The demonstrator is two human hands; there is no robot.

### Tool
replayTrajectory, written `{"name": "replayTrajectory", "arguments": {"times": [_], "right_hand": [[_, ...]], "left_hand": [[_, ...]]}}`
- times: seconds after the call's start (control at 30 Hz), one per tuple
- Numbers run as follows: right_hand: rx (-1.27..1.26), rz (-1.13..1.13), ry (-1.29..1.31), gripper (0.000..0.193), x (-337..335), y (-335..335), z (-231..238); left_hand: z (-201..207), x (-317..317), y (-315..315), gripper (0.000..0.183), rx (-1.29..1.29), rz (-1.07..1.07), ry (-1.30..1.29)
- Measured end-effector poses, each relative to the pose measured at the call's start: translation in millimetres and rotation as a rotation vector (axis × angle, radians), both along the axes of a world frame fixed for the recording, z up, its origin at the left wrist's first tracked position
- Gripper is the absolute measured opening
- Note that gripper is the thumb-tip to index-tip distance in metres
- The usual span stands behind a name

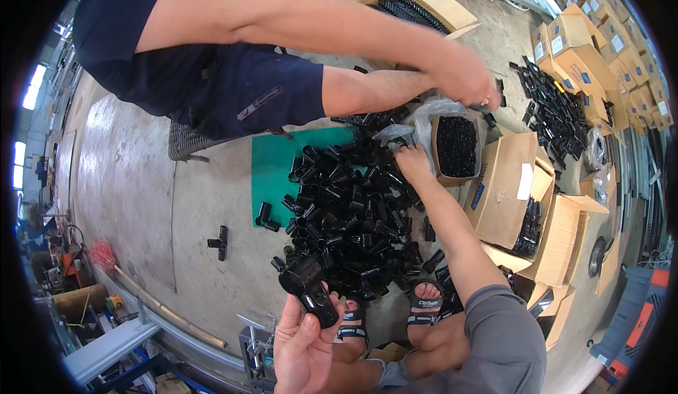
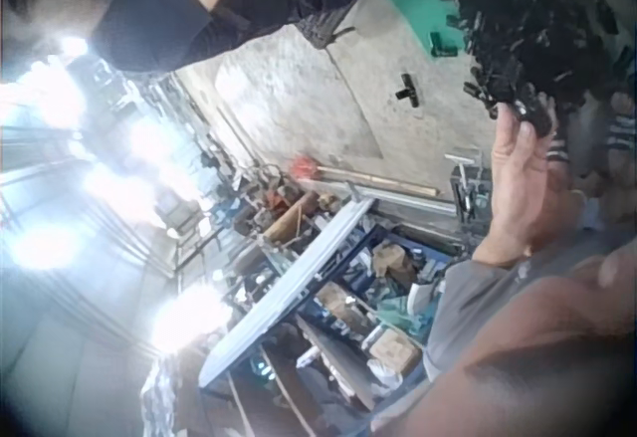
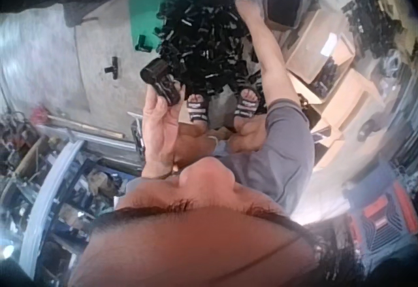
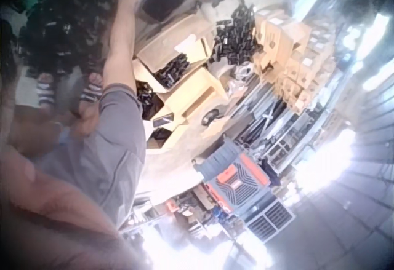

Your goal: The person sorts black plastic connectors by hand, picking them from a pile on the floor and placing them into various cardboard boxes.

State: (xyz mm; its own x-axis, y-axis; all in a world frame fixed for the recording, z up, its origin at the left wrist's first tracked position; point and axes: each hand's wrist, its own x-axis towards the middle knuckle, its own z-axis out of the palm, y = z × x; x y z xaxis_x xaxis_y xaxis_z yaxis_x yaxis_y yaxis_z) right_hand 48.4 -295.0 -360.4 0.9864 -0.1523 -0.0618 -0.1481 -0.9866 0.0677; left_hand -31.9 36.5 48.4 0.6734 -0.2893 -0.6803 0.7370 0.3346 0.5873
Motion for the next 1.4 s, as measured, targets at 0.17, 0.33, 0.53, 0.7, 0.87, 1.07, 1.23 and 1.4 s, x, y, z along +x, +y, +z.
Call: {"name": "replayTrajectory", "arguments": {"times": [0.17,0.33,0.53,0.7,0.87,1.07,1.23,1.4], "right_hand": [[0.033,-0.054,-0.085,0.018,-2,7,16],[0.857,-0.127,-0.401,0.017,-27,47,160],[1.298,0.000,-0.449,0.014,-117,141,377],[1.190,0.093,-0.573,0.017,-151,178,420],[1.253,-0.114,-0.603,0.015,-177,201,434],[1.197,-0.181,-0.718,0.014,-190,211,435],[1.158,-0.193,-0.764,0.016,-195,206,431],[1.159,-0.102,-0.813,0.015,-195,202,421]], "left_hand": [[-29,-5,12,0.052,-0.219,0.107,-0.029],[-27,-10,19,0.051,-0.265,0.143,-0.011],[-33,-24,17,0.040,-0.415,0.123,-0.140],[-25,-47,11,0.040,-0.491,0.043,-0.187],[-20,-62,15,0.038,-0.543,0.054,-0.232],[-13,-70,12,0.040,-0.552,0.047,-0.279],[-18,-73,5,0.039,-0.459,0.022,-0.333],[-22,-71,6,0.037,-0.415,0.004,-0.456]]}}
